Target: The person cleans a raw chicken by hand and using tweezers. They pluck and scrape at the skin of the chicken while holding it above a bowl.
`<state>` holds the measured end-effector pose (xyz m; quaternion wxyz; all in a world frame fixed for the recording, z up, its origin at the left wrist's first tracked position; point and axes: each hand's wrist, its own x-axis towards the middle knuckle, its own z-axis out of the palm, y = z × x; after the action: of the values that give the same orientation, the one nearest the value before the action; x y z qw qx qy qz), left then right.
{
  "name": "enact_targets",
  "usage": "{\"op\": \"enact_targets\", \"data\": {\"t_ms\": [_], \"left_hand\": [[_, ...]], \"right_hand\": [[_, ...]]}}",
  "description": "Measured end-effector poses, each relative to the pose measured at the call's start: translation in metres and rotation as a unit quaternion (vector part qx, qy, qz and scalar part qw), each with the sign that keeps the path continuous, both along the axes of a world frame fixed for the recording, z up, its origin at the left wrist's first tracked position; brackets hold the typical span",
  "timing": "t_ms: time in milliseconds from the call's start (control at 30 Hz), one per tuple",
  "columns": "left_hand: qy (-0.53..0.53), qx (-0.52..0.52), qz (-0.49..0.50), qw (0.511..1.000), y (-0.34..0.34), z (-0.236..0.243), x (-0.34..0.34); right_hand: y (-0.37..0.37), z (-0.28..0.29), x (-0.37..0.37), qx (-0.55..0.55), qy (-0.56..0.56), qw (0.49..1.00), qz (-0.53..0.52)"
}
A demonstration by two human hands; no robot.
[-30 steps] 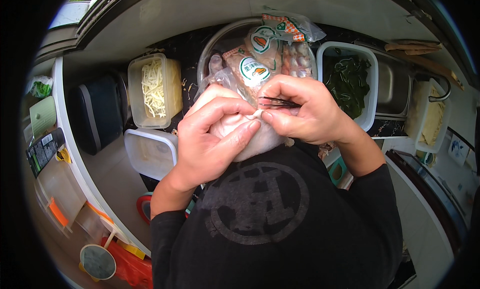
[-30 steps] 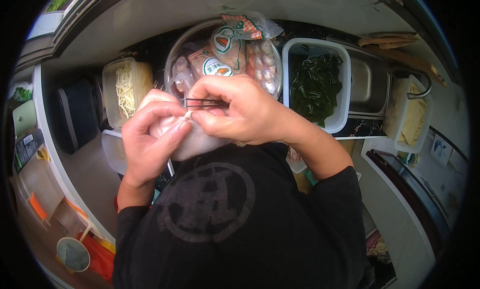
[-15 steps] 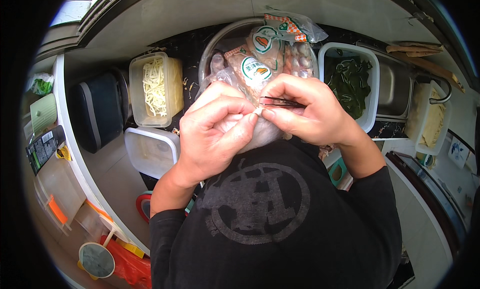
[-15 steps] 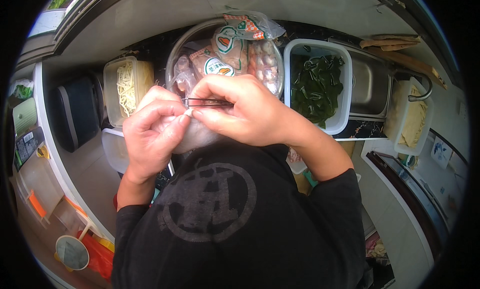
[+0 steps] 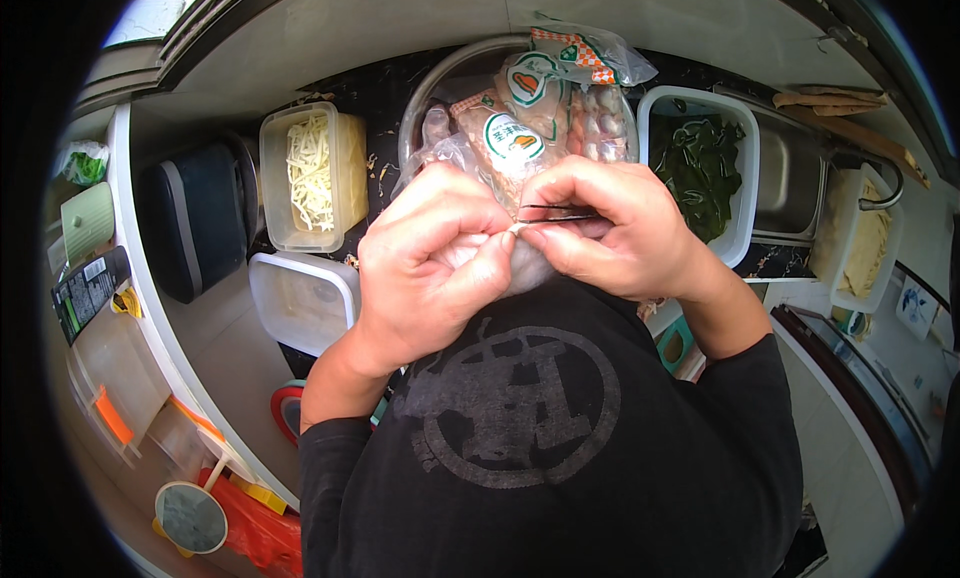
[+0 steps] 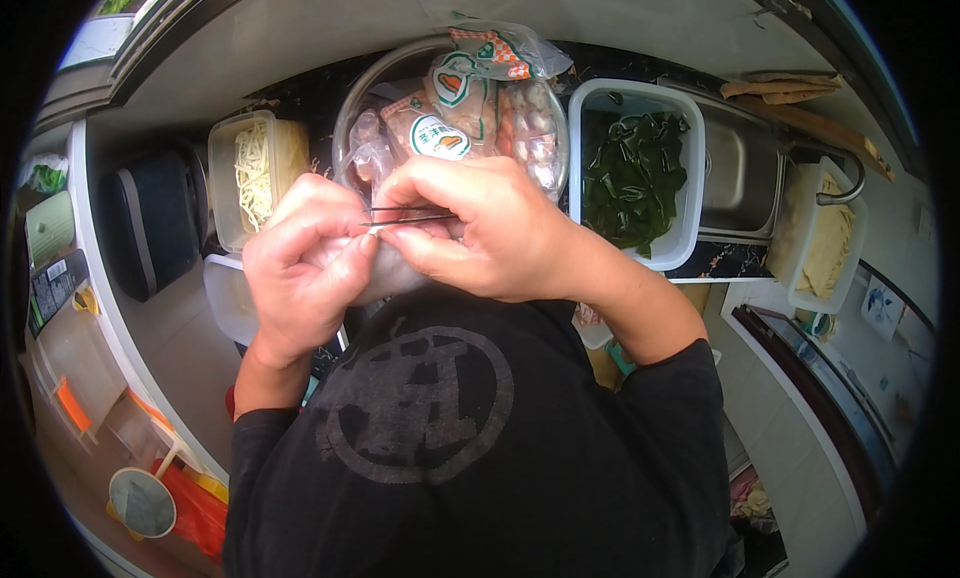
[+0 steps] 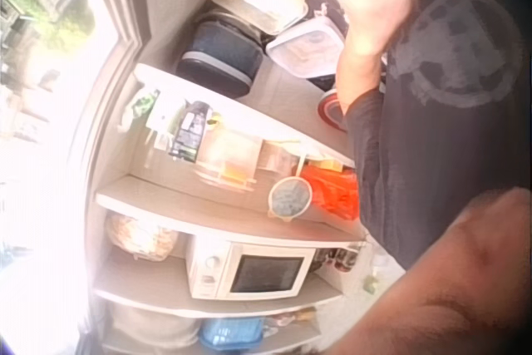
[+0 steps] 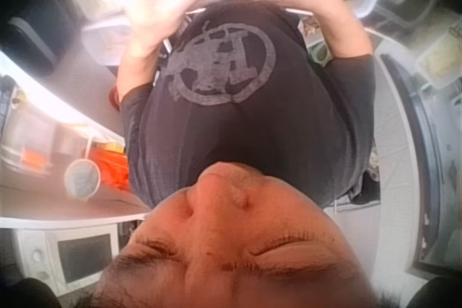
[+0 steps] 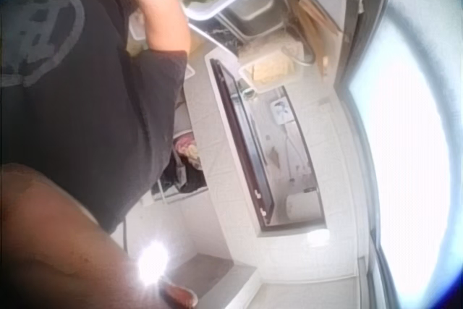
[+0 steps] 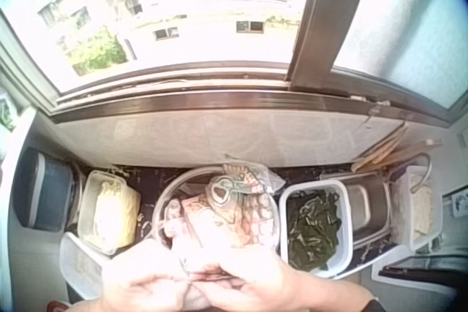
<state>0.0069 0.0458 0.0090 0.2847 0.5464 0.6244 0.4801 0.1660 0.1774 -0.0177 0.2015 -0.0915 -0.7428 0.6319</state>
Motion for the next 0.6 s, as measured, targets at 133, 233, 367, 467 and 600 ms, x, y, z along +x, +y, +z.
{"op": "enact_targets", "data": {"t_ms": [133, 233, 367, 467, 600], "left_hand": [[-0.004, 0.009, 0.001, 1.000, -0.001, -0.001, 0.001], [-0.014, -0.004, 0.000, 1.000, -0.002, -0.002, 0.000], [-0.069, -0.043, 0.037, 0.996, -0.004, -0.008, -0.001], [-0.085, -0.045, 0.068, 0.993, -0.006, -0.010, -0.001], [-0.072, -0.016, 0.081, 0.994, -0.006, -0.013, -0.004]], "right_hand": [[-0.006, -0.002, -0.001, -0.031, 0.008, 0.999, -0.009], [-0.008, -0.005, -0.001, -0.041, 0.000, 0.999, -0.010], [-0.012, -0.008, -0.004, -0.018, 0.002, 0.999, -0.046], [-0.019, 0.001, 0.000, -0.022, -0.015, 0.997, -0.073], [-0.023, 0.006, 0.003, 0.134, -0.029, 0.989, -0.049]]}}
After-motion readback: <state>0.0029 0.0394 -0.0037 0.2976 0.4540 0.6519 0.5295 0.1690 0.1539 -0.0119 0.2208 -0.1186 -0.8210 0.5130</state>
